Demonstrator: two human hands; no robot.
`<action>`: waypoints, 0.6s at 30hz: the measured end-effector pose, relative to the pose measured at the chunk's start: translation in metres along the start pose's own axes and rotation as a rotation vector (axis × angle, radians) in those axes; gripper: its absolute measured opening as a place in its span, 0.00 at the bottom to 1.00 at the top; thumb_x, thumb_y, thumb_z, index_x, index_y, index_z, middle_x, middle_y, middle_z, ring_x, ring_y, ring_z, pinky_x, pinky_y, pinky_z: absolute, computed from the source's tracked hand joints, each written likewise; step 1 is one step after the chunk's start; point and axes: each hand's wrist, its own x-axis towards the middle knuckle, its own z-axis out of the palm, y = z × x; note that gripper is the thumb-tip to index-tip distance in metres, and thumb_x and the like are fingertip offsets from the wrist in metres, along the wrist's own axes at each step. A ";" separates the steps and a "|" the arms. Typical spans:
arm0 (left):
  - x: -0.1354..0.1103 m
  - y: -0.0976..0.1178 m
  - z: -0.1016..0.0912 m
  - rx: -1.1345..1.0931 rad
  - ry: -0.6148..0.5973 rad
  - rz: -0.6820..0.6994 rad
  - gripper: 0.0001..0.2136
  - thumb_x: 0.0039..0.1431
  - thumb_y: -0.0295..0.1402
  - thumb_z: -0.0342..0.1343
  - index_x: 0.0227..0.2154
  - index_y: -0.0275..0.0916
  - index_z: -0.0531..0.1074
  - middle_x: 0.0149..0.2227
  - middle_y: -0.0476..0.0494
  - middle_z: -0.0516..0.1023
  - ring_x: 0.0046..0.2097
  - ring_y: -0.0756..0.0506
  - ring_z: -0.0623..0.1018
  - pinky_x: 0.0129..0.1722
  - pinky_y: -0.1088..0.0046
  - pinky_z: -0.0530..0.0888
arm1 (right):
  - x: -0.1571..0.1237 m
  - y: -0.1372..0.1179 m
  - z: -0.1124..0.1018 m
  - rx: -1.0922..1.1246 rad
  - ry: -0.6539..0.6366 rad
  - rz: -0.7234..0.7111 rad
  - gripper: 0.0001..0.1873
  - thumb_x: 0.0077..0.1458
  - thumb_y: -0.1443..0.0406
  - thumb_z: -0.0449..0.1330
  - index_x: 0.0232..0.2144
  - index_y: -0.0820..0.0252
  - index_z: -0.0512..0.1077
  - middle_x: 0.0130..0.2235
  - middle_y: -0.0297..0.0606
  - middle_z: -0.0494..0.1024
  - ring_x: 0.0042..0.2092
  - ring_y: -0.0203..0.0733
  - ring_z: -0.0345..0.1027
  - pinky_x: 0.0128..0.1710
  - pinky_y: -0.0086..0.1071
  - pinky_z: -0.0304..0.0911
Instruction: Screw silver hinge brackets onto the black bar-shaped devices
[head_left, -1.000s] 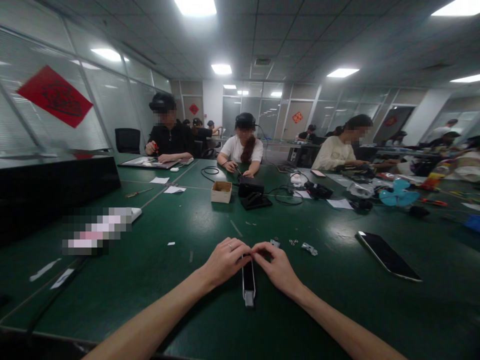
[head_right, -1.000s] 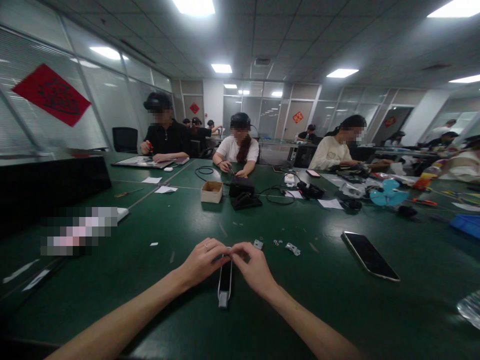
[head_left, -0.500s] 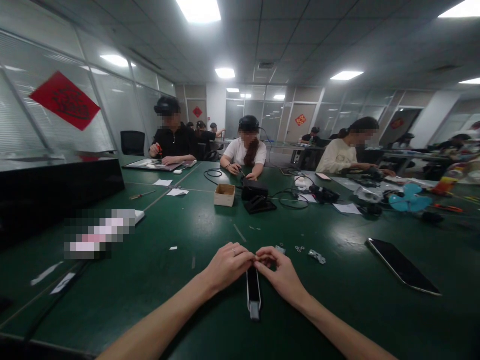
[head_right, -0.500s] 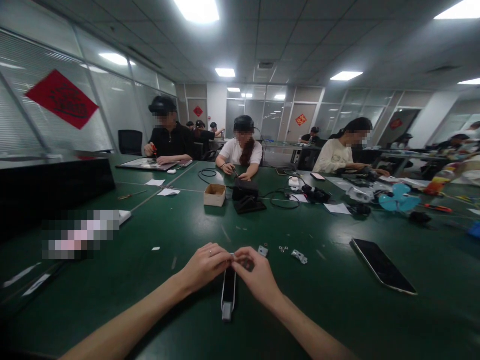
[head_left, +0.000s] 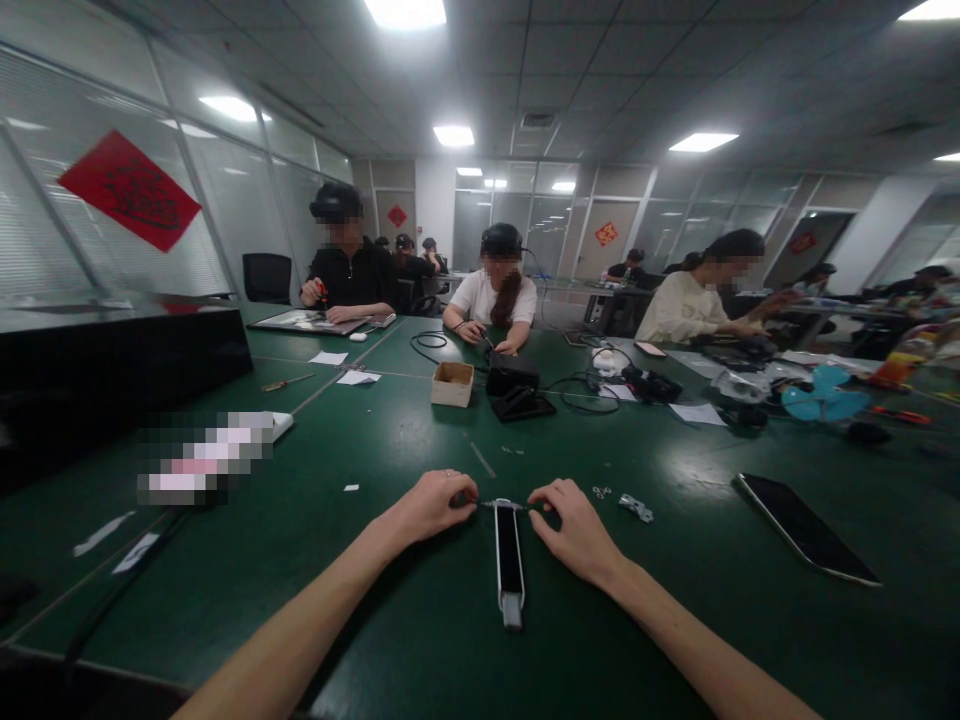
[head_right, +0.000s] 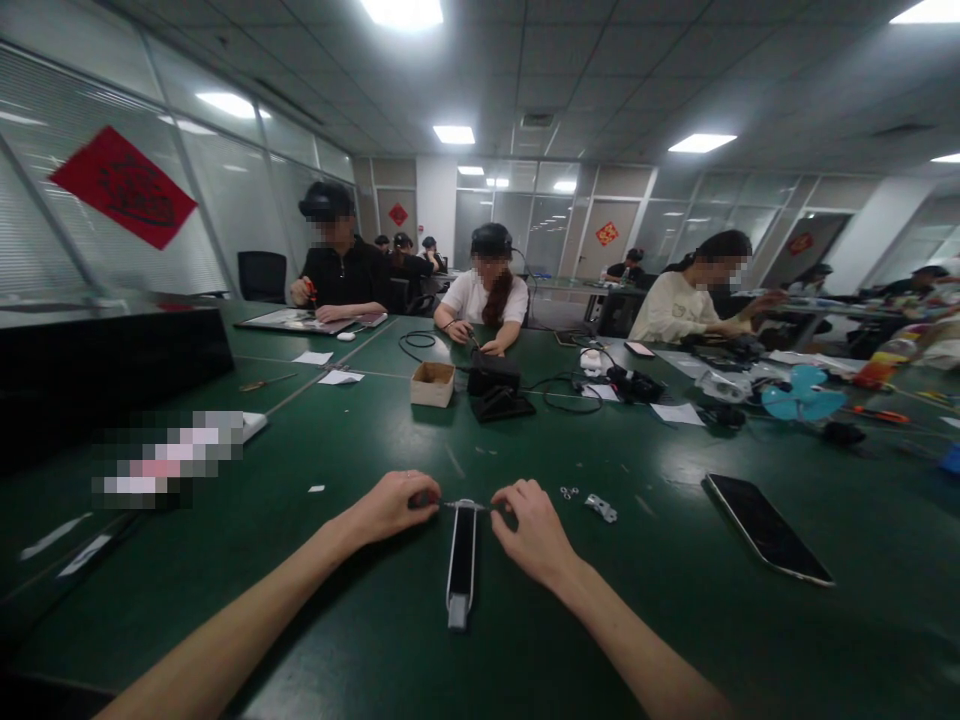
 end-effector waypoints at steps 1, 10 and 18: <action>0.000 0.001 0.001 -0.013 -0.003 -0.006 0.05 0.56 0.28 0.56 0.36 0.38 0.72 0.33 0.49 0.74 0.32 0.50 0.74 0.32 0.77 0.69 | 0.000 -0.001 0.000 -0.016 -0.013 -0.004 0.07 0.55 0.65 0.56 0.35 0.58 0.72 0.36 0.40 0.72 0.38 0.45 0.64 0.38 0.40 0.62; 0.004 0.003 0.011 -0.060 -0.025 -0.061 0.05 0.56 0.29 0.56 0.35 0.38 0.74 0.32 0.50 0.77 0.31 0.50 0.74 0.31 0.78 0.69 | 0.000 -0.005 0.002 -0.031 -0.053 -0.023 0.08 0.58 0.65 0.54 0.35 0.59 0.72 0.35 0.40 0.71 0.38 0.44 0.63 0.40 0.40 0.60; 0.007 0.008 0.015 -0.061 -0.009 -0.073 0.06 0.57 0.29 0.55 0.36 0.38 0.75 0.31 0.50 0.76 0.31 0.50 0.73 0.30 0.78 0.68 | 0.000 -0.003 0.002 0.007 -0.035 -0.041 0.09 0.59 0.63 0.53 0.35 0.58 0.73 0.35 0.39 0.71 0.37 0.43 0.62 0.37 0.38 0.60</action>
